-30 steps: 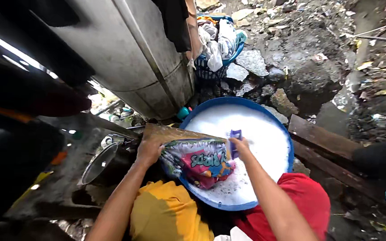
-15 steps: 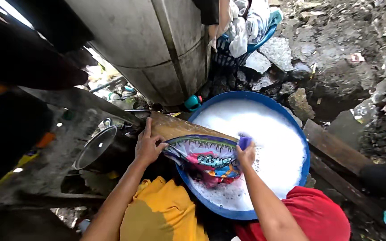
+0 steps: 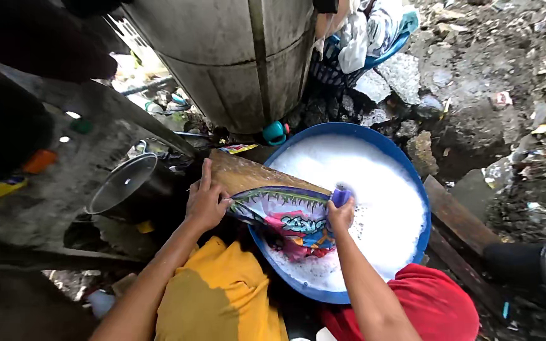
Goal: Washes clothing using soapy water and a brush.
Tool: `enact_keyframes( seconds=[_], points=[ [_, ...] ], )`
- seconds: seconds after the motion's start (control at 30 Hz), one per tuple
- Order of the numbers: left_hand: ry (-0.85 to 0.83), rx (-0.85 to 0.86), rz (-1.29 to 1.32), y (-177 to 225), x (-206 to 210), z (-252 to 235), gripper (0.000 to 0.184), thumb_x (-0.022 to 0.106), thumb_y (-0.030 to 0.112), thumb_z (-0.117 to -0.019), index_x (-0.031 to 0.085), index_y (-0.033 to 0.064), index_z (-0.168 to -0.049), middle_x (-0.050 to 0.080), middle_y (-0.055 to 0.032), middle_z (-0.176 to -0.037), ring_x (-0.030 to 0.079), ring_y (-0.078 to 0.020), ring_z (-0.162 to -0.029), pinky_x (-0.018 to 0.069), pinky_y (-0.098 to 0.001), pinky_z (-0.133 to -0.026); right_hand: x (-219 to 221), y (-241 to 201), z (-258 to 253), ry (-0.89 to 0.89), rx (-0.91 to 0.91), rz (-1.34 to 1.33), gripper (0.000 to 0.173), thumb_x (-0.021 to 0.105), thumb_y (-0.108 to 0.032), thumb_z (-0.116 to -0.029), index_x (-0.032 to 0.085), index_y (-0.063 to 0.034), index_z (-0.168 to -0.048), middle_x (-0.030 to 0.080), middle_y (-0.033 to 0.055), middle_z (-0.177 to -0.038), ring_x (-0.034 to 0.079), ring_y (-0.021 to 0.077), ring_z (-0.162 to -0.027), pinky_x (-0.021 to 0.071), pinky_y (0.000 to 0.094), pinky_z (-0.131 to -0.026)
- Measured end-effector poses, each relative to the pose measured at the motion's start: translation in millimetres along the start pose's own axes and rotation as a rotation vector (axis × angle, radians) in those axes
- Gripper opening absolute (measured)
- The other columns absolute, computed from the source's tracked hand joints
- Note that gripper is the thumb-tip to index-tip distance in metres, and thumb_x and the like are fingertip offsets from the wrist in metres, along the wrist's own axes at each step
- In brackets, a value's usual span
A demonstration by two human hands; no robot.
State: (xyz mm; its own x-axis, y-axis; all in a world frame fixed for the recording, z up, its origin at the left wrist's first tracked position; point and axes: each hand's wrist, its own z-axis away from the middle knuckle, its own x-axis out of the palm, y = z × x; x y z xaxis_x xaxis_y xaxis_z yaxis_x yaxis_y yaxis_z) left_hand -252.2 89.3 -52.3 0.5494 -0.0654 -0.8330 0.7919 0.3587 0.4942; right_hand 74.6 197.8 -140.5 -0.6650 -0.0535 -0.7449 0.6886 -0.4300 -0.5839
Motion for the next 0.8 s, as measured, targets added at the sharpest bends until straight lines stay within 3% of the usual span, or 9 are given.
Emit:
enact_keyframes(
  seconds=[0.13, 0.17, 0.23, 0.37, 0.43, 0.53, 0.63, 0.73, 0.8],
  points=[
    [-0.016, -0.026, -0.013, -2, 0, 1, 0.017, 0.072, 0.012, -0.0961, 0.069, -0.0020, -0.105, 0.001, -0.0123, -0.173, 0.032, -0.0516, -0.144, 0.0412, -0.0671, -0.105, 59, -113, 117, -0.168, -0.479, -0.087, 0.060, 0.076, -0.026, -0.0913, 0.053, 0.0009, -0.139, 0.068, 0.0278, -0.117, 0.068, 0.0435, -0.106, 0.0566, 0.0620, -0.088],
    [-0.018, -0.025, -0.015, -3, -1, 3, 0.022, 0.071, 0.008, -0.0957, 0.069, -0.0020, -0.115, 0.001, -0.0103, -0.174, 0.034, -0.0516, -0.143, 0.0425, -0.0679, -0.103, 70, -131, 145, -0.272, -0.561, -0.050, 0.062, 0.077, -0.029, -0.0907, 0.054, -0.0011, -0.141, 0.068, 0.0258, -0.118, 0.068, 0.0416, -0.108, 0.0566, 0.0601, -0.089],
    [-0.014, -0.017, -0.003, -2, -2, 5, 0.017, 0.070, 0.008, -0.0961, 0.068, -0.0019, -0.110, 0.003, -0.0098, -0.174, 0.040, -0.0516, -0.140, 0.0446, -0.0684, -0.100, 71, -121, 146, -0.352, -0.625, 0.047, 0.067, 0.076, -0.036, -0.0917, 0.052, -0.0052, -0.146, 0.065, 0.0246, -0.126, 0.065, 0.0410, -0.115, 0.0545, 0.0590, -0.093],
    [-0.033, -0.008, 0.045, 3, -7, 3, 0.016, 0.072, 0.012, -0.0968, 0.069, -0.0036, -0.099, 0.004, -0.0151, -0.173, 0.038, -0.0538, -0.140, 0.0430, -0.0680, -0.101, 27, 3, 38, -0.059, -0.263, 0.039, 0.072, 0.075, -0.033, -0.0915, 0.047, 0.0045, -0.147, 0.060, 0.0318, -0.134, 0.061, 0.0462, -0.124, 0.0479, 0.0630, -0.104],
    [-0.065, -0.016, 0.038, 3, -9, 0, 0.017, 0.070, 0.013, -0.0978, 0.068, -0.0033, -0.101, -0.001, -0.0142, -0.173, 0.033, -0.0531, -0.144, 0.0397, -0.0669, -0.106, 6, 9, 21, -0.012, -0.031, 0.004, 0.076, 0.072, -0.031, -0.0954, 0.034, 0.0014, -0.154, 0.056, 0.0326, -0.139, 0.058, 0.0469, -0.127, 0.0468, 0.0616, -0.105],
    [-0.060, -0.032, 0.031, 5, -10, -2, 0.016, 0.070, 0.013, -0.0977, 0.068, -0.0033, -0.101, -0.002, -0.0127, -0.173, 0.035, -0.0515, -0.143, 0.0402, -0.0648, -0.106, 40, -71, 88, -0.093, -0.272, -0.153, 0.066, 0.072, -0.022, -0.0947, 0.041, 0.0015, -0.148, 0.065, 0.0313, -0.124, 0.065, 0.0469, -0.112, 0.0534, 0.0644, -0.092],
    [-0.099, -0.056, 0.005, 1, -11, -2, 0.019, 0.065, 0.007, -0.0985, 0.068, -0.0040, -0.114, -0.005, -0.0089, -0.174, 0.036, -0.0513, -0.142, 0.0429, -0.0648, -0.105, 79, -133, 162, -0.301, -0.566, -0.034, 0.069, 0.076, -0.031, -0.0916, 0.048, -0.0033, -0.148, 0.065, 0.0257, -0.126, 0.064, 0.0418, -0.115, 0.0542, 0.0584, -0.094],
    [-0.077, -0.041, 0.030, 1, -10, -3, 0.016, 0.068, 0.013, -0.0992, 0.067, -0.0029, -0.103, -0.002, -0.0102, -0.174, 0.038, -0.0507, -0.141, 0.0436, -0.0646, -0.103, 59, -78, 110, -0.211, -0.538, -0.008, 0.067, 0.076, -0.036, -0.0917, 0.053, -0.0030, -0.145, 0.065, 0.0251, -0.129, 0.065, 0.0411, -0.119, 0.0529, 0.0612, -0.098],
    [-0.074, -0.045, 0.038, 2, -9, -2, 0.016, 0.069, 0.013, -0.0988, 0.067, -0.0029, -0.100, -0.003, -0.0109, -0.173, 0.037, -0.0512, -0.141, 0.0421, -0.0652, -0.104, 32, -11, 51, -0.071, -0.261, -0.031, 0.072, 0.075, -0.033, -0.0928, 0.045, 0.0037, -0.147, 0.062, 0.0316, -0.131, 0.062, 0.0454, -0.121, 0.0491, 0.0632, -0.102]
  ],
)
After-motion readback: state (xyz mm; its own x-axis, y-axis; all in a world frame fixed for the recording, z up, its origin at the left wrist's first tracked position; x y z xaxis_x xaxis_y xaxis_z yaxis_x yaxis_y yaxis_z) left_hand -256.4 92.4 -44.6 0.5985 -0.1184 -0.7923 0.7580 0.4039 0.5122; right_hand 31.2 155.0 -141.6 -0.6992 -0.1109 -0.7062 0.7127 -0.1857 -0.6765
